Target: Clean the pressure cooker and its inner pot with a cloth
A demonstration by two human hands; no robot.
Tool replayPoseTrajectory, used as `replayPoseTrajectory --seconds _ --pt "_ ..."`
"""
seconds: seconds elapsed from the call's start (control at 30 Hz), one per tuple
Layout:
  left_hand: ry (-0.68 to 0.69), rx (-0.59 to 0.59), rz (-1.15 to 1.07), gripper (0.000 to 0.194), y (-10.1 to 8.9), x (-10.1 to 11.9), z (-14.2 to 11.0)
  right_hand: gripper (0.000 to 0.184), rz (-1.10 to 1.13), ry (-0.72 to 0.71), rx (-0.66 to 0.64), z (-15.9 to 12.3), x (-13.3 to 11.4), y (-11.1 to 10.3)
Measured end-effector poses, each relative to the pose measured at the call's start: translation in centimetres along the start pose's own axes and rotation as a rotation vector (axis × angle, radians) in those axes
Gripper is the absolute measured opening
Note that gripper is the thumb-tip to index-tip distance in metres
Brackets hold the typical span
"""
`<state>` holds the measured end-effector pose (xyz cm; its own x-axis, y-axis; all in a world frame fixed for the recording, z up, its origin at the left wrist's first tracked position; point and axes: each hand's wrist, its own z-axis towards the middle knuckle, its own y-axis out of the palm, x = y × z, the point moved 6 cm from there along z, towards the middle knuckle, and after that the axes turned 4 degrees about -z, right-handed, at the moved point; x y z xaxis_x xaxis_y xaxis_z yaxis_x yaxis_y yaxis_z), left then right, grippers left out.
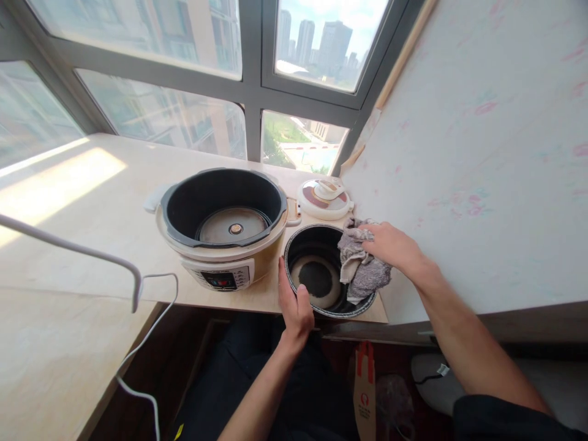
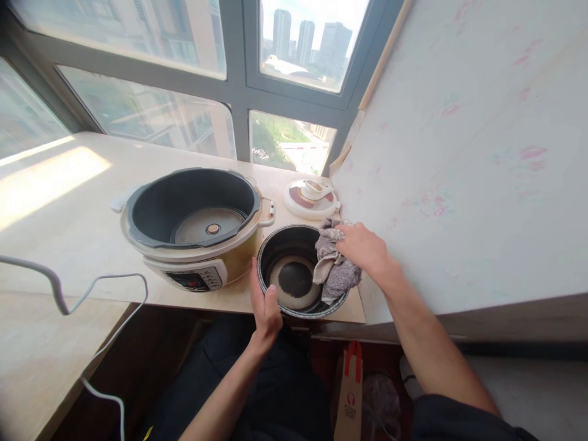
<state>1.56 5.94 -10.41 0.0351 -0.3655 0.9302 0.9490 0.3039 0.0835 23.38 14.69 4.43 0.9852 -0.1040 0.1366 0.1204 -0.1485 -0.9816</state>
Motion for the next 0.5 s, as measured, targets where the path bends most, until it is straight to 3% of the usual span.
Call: replayPoseTrajectory --seconds 0.17,0.27,0.5 --pt "0.017 0.01 -0.004 0.065 0.1 0.0 -0.1 0.045 0.232 -0.301 -0.099 -3.0 0.3 1.5" --pt "0.011 0.015 -0.005 0.063 0.0 0.3 0.0 0.051 0.349 -0.356 -0.068 -4.7 -0.1 2.2" --pt "-0.032 0.002 -0.042 0.063 0.1 -0.3 0.1 0.059 0.601 -0.495 -0.081 -7.0 -5.1 2.5"
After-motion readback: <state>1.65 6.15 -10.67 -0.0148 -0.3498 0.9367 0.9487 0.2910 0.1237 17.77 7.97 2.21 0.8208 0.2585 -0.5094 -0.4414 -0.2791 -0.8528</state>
